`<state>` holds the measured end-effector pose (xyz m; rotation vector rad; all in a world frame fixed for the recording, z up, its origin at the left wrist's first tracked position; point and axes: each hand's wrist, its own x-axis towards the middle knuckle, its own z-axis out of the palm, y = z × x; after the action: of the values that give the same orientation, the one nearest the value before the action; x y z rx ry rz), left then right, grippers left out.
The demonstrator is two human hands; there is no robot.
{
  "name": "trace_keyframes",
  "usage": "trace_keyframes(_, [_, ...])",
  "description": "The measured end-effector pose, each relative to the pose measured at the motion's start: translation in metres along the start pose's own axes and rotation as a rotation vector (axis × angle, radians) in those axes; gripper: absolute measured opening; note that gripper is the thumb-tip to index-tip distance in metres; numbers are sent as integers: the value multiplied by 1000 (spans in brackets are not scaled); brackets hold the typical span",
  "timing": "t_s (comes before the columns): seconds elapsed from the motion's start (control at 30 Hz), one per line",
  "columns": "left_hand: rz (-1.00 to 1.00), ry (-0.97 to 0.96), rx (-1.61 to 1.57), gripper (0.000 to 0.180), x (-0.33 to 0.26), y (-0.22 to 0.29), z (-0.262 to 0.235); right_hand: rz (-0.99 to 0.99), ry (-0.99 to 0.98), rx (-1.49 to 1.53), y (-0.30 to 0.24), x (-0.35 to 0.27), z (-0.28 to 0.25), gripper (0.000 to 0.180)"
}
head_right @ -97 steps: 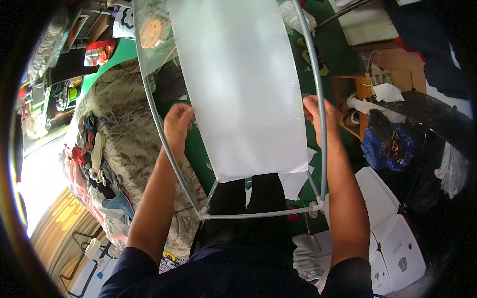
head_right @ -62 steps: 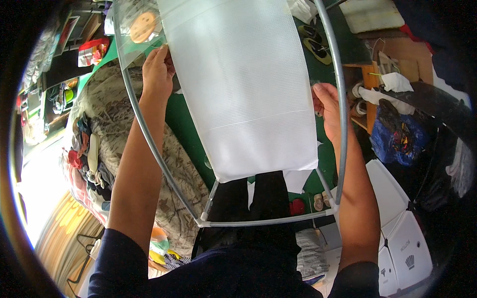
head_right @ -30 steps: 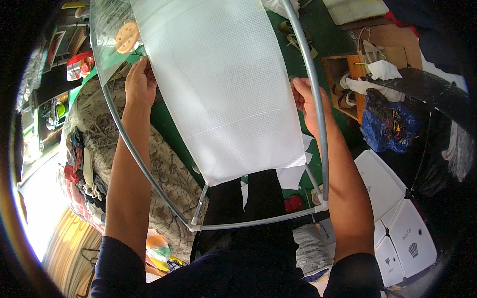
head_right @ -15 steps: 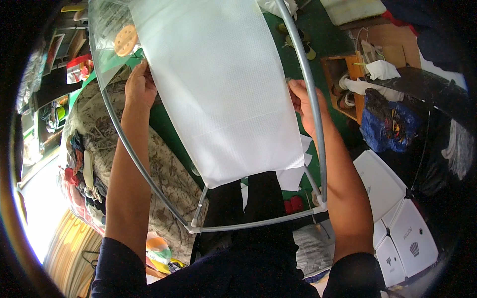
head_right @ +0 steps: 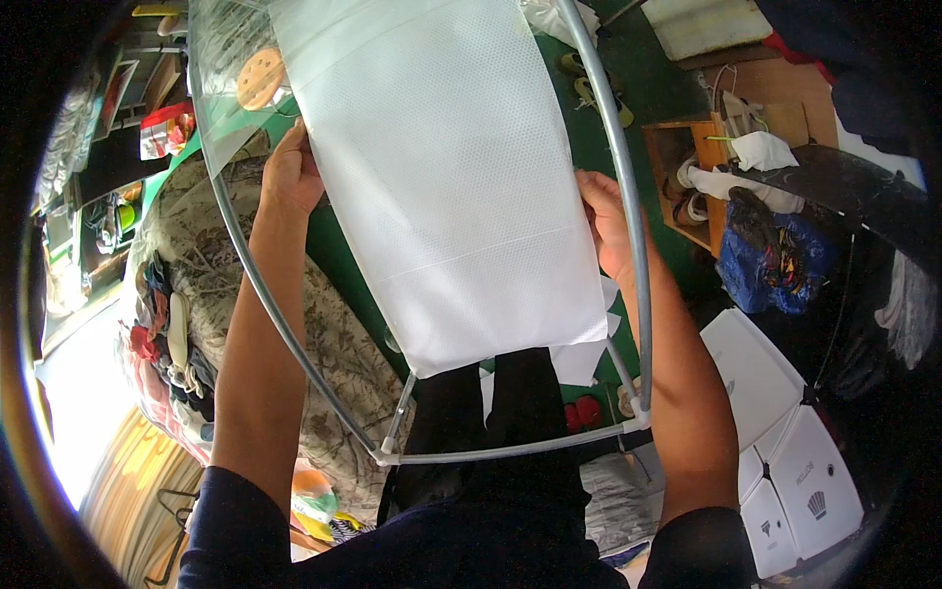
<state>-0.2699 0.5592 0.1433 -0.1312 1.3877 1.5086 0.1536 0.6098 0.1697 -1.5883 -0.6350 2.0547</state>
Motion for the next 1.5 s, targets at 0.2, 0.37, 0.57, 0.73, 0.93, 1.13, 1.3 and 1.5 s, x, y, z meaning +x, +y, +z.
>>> trace_keyframes(0.2, [-72, -28, -62, 24, 0, -2, 4, 31, -17, 35, 0, 0, 4, 22])
trace_keyframes(0.37, [-147, -97, -117, 27, 10, -1, -9, 70, -75, 61, 1, 4, 0, 21])
trace_keyframes(0.57, [-181, -226, -153, 33, 10, -3, -9, 123, -109, 93, 3, 13, -7, 24])
trace_keyframes(0.73, [-225, -353, -197, 37, 17, -4, -16, 172, -188, 91, 0, 13, -6, 27])
trace_keyframes(0.93, [-311, -498, -344, 37, 23, -9, -22, 172, -172, 83, 1, 14, -4, 31])
trace_keyframes(1.13, [-311, -456, -319, 34, 20, -10, -15, 182, -201, 124, 7, 19, -12, 31])
trace_keyframes(1.3, [-318, -473, -350, 33, 19, -11, -14, 203, -162, 134, 11, 20, -15, 32])
trace_keyframes(1.5, [-339, -526, -417, 35, 18, -13, -15, 203, -174, 157, 16, 23, -16, 31])
